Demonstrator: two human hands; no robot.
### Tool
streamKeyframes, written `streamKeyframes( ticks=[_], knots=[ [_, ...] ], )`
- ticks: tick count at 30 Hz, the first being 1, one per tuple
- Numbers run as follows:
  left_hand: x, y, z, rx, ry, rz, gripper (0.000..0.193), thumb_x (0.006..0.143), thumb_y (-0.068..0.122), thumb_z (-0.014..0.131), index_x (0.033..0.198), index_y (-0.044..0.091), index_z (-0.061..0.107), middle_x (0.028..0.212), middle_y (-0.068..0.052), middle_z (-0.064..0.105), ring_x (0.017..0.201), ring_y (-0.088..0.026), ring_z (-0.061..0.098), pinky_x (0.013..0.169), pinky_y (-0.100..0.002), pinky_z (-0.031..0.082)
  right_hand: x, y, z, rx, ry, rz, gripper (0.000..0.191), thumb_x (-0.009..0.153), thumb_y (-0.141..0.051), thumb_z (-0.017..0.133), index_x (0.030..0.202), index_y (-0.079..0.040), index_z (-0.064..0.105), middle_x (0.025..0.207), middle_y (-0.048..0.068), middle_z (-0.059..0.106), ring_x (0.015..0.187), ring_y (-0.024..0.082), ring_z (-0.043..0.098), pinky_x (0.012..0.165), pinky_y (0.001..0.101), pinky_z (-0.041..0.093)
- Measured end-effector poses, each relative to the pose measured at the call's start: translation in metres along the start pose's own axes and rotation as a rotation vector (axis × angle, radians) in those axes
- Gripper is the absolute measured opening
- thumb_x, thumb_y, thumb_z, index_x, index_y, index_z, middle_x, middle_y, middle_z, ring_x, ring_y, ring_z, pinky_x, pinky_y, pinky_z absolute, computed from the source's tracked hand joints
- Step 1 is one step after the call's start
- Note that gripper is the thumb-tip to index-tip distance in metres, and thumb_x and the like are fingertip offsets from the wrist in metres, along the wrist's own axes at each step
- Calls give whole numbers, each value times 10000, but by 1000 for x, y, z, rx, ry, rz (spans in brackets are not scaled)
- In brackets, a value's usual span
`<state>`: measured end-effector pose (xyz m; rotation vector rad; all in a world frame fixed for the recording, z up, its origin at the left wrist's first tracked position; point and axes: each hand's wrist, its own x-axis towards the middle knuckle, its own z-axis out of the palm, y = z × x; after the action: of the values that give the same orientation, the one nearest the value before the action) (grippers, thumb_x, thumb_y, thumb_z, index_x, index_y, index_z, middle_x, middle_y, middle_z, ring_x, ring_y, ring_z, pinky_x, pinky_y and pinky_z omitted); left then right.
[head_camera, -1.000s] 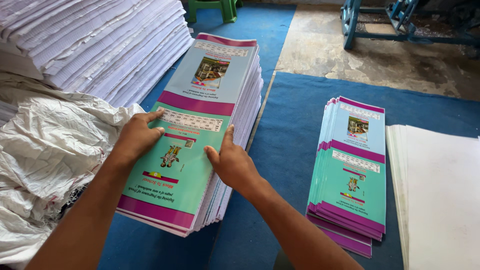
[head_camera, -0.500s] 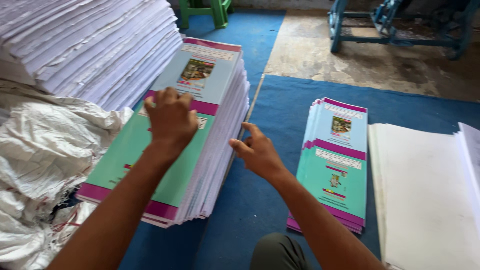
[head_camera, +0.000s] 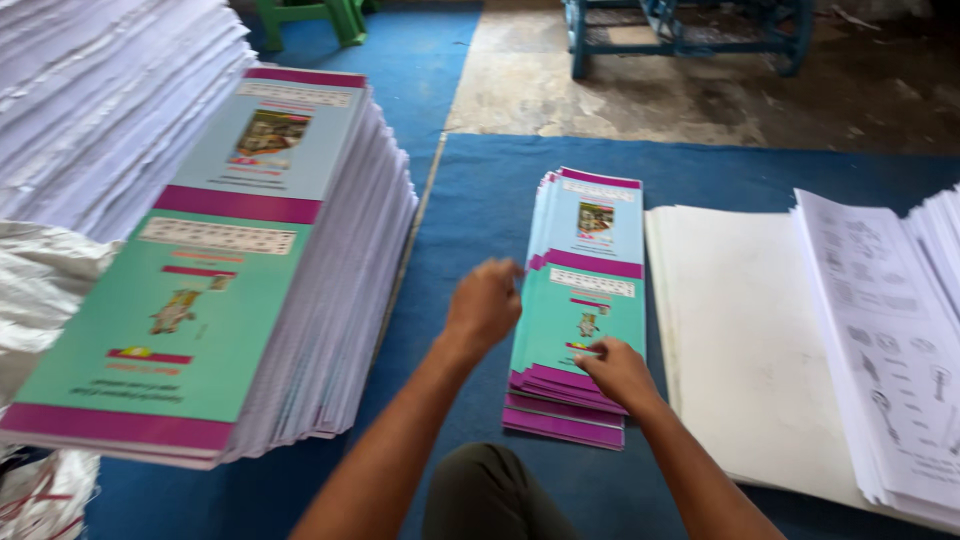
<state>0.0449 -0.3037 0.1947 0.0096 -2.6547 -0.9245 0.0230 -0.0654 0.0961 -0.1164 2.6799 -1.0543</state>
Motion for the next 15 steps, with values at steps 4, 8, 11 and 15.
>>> streamKeyframes(
  ticks=[4, 8, 11, 15],
  knots=[
    [-32, -24, 87, -125, -122, -17, 343, 789, 67, 652, 1124, 65, 729, 1056, -224, 720, 974, -399, 695, 874, -458, 550, -4, 69, -1, -141, 84, 168, 622, 796, -470, 782, 1200, -6, 688, 1088, 207, 747, 1016, 340, 733, 903, 435, 584],
    [-58, -27, 154, -27, -250, -125, 504, 836, 82, 640, 1338, 121, 638, 1229, -214, 681, 1192, -383, 615, 1023, -495, 486, -5, 96, -4, -168, 151, 224, 631, 804, -504, 774, 1130, 29, 685, 1127, 262, 712, 1063, 391, 701, 928, 459, 565],
    [-66, -28, 180, 146, -314, -57, 652, 789, 97, 694, 1415, 125, 515, 1416, -186, 553, 1362, -370, 456, 1080, -602, 354, 1, 101, -5, -170, 160, 220, 653, 816, -528, 754, 1137, 32, 657, 1154, 274, 674, 1098, 407, 667, 949, 473, 542],
    [-76, -25, 190, 311, -479, -62, 787, 749, 123, 736, 1478, 133, 437, 1486, -191, 469, 1432, -372, 363, 1146, -673, 219, 14, 101, -10, -131, 93, 280, 643, 859, -546, 694, 1153, 25, 662, 1181, 254, 671, 1097, 385, 691, 967, 466, 557]
  ],
)
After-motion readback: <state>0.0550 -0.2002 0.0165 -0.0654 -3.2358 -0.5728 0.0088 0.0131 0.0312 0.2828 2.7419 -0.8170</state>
